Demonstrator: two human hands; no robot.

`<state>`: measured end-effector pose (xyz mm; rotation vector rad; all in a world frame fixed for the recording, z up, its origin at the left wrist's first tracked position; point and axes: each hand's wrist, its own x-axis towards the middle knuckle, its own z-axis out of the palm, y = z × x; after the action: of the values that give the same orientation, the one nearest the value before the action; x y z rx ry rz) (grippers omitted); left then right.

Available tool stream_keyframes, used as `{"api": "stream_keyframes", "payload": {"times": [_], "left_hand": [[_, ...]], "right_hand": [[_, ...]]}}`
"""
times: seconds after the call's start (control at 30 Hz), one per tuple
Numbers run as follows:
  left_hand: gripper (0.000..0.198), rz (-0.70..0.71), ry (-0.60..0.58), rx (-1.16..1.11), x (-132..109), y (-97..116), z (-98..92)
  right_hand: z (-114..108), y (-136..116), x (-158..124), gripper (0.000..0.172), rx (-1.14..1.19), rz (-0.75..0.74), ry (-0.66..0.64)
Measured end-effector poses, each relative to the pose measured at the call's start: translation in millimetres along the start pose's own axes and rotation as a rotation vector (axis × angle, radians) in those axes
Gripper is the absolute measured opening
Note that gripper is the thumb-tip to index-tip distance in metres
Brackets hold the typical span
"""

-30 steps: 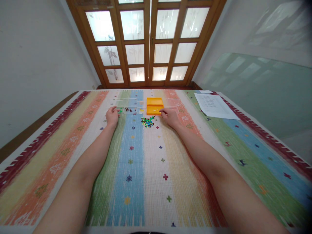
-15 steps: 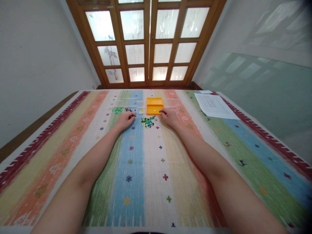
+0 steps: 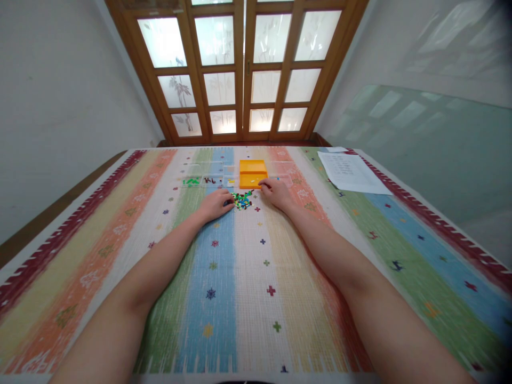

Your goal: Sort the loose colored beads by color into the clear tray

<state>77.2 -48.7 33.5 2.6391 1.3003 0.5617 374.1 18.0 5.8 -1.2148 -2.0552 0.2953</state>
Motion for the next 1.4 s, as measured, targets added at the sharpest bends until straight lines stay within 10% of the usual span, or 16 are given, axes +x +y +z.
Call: {"api": "stream_keyframes", "payload": {"times": [0.77,1.4], "left_hand": [[0.023,-0.036,0.052,-0.039,0,-11,5.3],[0.025,-0.083,0.106,-0.057,-1,-21,7.8]], "right_hand": [[-14,-37,-4,0.007,0.066,-0.211,-0.491],[2,-12,3,0.019,0.228,0.097,0.031]]}}
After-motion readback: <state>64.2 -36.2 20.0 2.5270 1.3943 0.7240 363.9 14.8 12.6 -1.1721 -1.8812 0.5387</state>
